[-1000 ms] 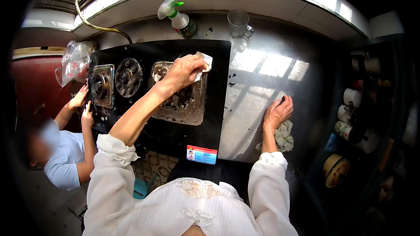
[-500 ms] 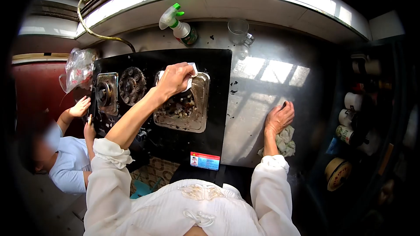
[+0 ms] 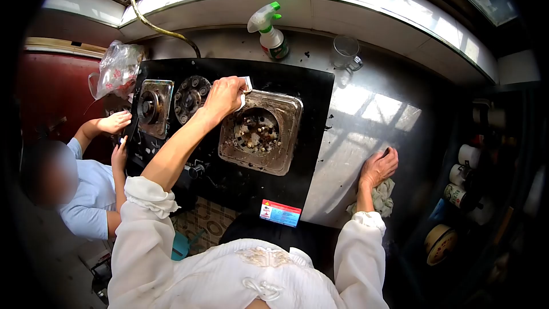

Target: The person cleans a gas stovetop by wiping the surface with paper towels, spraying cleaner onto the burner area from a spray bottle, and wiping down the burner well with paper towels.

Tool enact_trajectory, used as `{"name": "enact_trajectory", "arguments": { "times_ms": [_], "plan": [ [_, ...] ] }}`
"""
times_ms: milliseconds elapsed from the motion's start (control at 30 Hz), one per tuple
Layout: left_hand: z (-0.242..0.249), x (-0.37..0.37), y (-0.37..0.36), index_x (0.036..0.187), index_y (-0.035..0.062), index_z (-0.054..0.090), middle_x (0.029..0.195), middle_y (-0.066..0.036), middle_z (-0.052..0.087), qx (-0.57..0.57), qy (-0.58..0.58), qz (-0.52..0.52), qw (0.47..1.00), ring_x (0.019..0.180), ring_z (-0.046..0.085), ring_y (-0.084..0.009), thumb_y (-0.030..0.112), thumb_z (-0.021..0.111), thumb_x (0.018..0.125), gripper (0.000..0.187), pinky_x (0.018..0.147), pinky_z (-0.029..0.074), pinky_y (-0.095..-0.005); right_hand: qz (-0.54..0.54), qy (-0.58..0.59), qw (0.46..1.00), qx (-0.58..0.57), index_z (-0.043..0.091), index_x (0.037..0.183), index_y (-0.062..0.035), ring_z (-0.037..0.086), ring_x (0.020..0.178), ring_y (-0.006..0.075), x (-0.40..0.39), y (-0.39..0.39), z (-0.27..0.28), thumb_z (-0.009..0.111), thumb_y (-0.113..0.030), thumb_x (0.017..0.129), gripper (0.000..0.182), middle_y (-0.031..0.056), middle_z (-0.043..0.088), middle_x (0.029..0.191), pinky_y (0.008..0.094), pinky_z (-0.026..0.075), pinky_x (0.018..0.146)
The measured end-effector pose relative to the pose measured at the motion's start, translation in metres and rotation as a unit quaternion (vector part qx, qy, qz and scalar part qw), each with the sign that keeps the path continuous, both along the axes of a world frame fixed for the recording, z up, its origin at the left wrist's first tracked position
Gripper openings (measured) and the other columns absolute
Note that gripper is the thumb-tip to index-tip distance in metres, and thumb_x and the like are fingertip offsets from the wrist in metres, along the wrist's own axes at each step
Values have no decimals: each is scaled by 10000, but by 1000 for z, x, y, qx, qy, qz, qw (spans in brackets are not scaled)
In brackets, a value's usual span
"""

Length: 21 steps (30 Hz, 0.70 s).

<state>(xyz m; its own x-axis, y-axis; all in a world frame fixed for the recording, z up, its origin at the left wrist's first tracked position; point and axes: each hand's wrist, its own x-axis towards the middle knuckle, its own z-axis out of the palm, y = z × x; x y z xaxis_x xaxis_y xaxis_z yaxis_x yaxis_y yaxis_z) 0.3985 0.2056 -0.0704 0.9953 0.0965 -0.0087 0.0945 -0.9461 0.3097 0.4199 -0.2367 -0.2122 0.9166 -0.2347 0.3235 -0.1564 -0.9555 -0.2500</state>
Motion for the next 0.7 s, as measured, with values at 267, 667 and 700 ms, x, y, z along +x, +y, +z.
{"name": "enact_trajectory", "arguments": {
  "times_ms": [267,667,700],
  "plan": [
    [10,6,15,794,5,670,818,-237,667,92,107,35,989,812,668,-405,12,607,722,96,743,551,-461,-4,-4,1000,-11,554,1152,-90,505,1156,280,3,-4,-3,562,-134,845,310,61,547,1225,410,406,967],
    [-15,-42,-26,918,-10,655,915,-186,632,38,-93,100,990,917,635,-367,-22,569,782,161,813,533,-432,5,-8,1000,-24,554,1162,-109,513,1139,270,0,-8,-11,561,-171,867,302,44,546,1213,404,412,946],
    [-16,-46,-29,902,-19,644,917,-191,630,42,-97,126,986,911,635,-370,-22,570,781,142,814,532,-430,6,-11,1000,-24,555,1164,-112,512,1142,269,1,-6,-10,555,-174,871,299,42,546,1216,404,411,946]
  ]
}}
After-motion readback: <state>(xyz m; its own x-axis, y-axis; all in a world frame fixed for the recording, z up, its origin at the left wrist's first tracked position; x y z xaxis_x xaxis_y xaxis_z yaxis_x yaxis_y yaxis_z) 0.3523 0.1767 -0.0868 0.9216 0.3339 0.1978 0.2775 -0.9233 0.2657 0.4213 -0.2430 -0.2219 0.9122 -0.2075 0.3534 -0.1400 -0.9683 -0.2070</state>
